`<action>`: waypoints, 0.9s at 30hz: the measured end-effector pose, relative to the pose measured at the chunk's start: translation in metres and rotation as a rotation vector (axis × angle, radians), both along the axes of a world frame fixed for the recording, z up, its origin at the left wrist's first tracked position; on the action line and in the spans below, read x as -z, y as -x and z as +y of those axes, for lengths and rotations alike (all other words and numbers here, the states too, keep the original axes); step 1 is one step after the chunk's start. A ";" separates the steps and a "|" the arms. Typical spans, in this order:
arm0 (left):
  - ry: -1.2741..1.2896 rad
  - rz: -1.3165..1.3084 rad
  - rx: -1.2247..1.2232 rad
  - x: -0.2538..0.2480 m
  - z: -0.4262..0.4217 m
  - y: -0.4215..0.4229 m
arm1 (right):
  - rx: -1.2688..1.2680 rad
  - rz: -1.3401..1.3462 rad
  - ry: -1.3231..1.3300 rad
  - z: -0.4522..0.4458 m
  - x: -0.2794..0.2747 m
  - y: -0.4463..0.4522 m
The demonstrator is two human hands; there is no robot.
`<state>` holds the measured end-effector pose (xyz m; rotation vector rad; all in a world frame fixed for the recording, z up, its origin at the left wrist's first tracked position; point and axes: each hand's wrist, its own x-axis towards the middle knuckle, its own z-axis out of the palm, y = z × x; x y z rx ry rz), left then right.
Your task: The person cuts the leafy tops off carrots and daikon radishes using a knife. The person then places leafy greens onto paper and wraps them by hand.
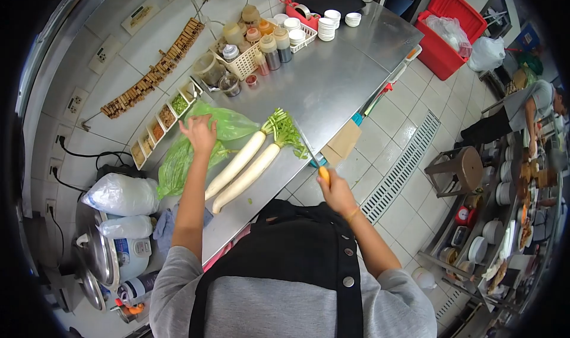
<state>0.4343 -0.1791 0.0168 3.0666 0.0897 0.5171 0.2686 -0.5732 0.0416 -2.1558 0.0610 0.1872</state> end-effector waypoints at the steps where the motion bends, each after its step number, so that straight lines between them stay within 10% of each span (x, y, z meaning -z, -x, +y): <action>1: -0.002 0.003 0.000 0.000 -0.008 0.003 | -0.065 0.007 0.066 -0.001 0.001 0.013; 4: 0.160 0.156 -0.228 0.014 -0.022 0.006 | -0.129 0.035 0.154 0.003 0.006 0.039; 6: 0.707 -0.176 -0.010 0.041 -0.011 -0.006 | -0.124 0.049 0.179 0.005 0.003 0.041; 9: 0.285 -0.262 -0.070 -0.011 -0.052 0.028 | -0.165 0.125 0.262 0.009 -0.004 0.041; 13: 0.648 0.211 0.327 0.039 -0.122 0.066 | -0.205 0.125 0.305 0.011 0.000 0.037; 15: 0.330 0.226 0.295 0.044 -0.145 0.083 | -0.209 0.128 0.325 0.012 -0.001 0.036; 27: 0.429 0.222 0.360 0.065 -0.159 0.099 | -0.189 0.175 0.404 0.013 -0.017 0.042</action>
